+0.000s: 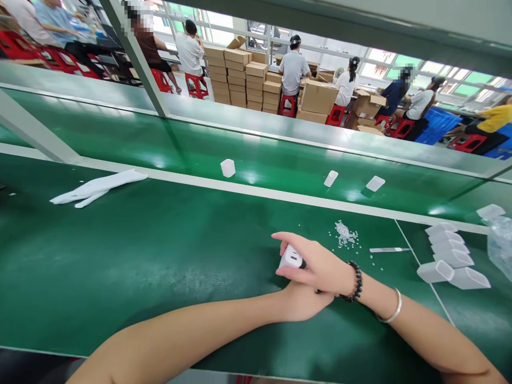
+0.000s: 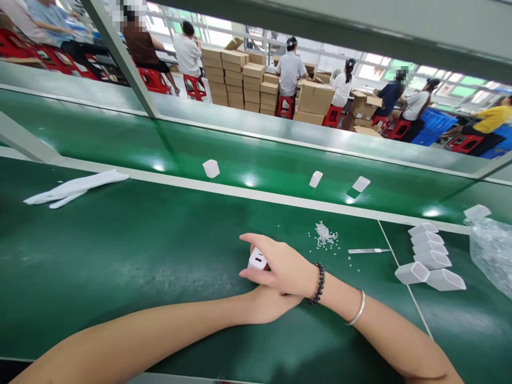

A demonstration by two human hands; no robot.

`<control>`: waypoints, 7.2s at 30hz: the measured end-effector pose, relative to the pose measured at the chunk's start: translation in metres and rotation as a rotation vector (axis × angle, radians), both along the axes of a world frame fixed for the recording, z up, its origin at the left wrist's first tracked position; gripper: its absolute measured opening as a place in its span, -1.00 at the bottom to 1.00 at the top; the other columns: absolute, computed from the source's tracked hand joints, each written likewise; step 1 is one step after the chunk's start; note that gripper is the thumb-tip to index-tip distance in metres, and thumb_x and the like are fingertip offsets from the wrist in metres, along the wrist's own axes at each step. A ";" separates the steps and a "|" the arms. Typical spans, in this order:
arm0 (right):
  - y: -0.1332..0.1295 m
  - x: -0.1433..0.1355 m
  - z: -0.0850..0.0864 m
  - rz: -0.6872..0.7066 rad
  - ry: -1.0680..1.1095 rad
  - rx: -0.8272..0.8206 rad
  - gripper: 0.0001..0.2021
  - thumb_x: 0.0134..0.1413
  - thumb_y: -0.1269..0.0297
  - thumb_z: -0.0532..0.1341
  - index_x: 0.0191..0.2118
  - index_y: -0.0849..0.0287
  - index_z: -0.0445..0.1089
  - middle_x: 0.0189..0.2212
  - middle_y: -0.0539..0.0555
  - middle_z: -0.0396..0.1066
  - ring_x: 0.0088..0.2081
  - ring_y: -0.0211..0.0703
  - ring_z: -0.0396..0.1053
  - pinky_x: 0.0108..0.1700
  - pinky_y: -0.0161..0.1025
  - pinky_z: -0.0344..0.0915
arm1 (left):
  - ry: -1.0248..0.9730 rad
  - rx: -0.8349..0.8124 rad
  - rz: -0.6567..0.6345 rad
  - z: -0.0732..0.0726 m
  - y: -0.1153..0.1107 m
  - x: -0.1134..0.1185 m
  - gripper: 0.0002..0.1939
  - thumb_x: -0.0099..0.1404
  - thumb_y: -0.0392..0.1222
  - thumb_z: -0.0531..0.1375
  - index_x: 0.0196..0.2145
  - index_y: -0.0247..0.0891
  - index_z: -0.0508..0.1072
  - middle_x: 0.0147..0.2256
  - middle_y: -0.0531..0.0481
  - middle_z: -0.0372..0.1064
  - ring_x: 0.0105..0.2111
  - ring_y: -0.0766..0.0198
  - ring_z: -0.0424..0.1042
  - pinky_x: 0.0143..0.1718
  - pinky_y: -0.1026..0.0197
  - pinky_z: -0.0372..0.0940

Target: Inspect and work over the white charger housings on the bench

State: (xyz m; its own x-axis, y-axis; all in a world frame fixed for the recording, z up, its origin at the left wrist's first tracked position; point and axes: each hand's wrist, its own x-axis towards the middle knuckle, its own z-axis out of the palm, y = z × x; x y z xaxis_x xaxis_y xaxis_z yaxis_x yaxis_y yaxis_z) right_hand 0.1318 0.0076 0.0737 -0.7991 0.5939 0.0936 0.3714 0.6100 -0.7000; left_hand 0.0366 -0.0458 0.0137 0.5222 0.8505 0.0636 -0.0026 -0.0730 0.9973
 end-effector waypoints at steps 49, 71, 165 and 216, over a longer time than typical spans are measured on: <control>-0.034 0.087 -0.049 -0.280 0.462 0.346 -0.60 0.07 0.13 0.32 -0.02 0.15 0.27 -0.48 -0.01 0.43 -0.57 -0.30 0.28 -0.55 -0.32 0.23 | -0.322 -0.819 -0.333 0.012 0.018 -0.020 -0.60 0.33 0.09 0.24 -0.20 -0.37 0.48 -0.34 -0.08 0.40 -0.32 0.22 0.49 -0.12 0.16 0.33; -0.033 0.090 -0.046 -0.319 0.414 0.194 -0.59 0.02 0.17 0.38 -0.04 0.10 0.28 -0.38 0.02 0.48 -0.46 -0.25 0.42 -0.44 -0.31 0.36 | -0.411 -0.822 -0.312 0.013 0.019 -0.018 -0.64 0.40 0.00 0.18 -0.08 -0.40 0.47 -0.35 -0.03 0.36 -0.31 0.27 0.48 -0.13 0.17 0.37; -0.041 0.088 -0.015 -0.311 0.273 0.091 -0.87 0.31 0.53 0.06 -0.24 0.19 0.26 -0.33 0.03 0.32 -0.25 -0.28 0.24 -0.20 -0.31 0.25 | -0.130 -0.442 0.061 0.015 -0.009 0.001 -0.71 0.34 -0.12 0.25 -0.37 -0.25 0.19 -0.39 0.13 0.19 -0.41 0.42 0.21 -0.41 0.29 0.24; -0.021 0.095 -0.035 -0.243 0.395 -0.322 -0.88 0.20 0.34 0.26 -0.19 0.22 0.55 -0.26 0.06 0.42 -0.28 -0.34 0.38 -0.22 -0.37 0.32 | -0.242 -0.694 -0.143 0.017 0.012 -0.014 -0.77 0.40 -0.04 0.15 -0.28 -0.27 0.29 -0.37 0.01 0.42 -0.35 0.30 0.41 -0.23 0.19 0.32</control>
State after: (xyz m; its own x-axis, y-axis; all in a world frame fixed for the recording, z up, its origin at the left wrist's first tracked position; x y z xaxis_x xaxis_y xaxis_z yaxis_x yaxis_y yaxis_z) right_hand 0.2264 -0.0130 0.0389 -0.5770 0.8044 0.1415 0.1458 0.2720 -0.9512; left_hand 0.0229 -0.0338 0.0304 0.6704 0.6618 -0.3356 -0.1897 0.5902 0.7847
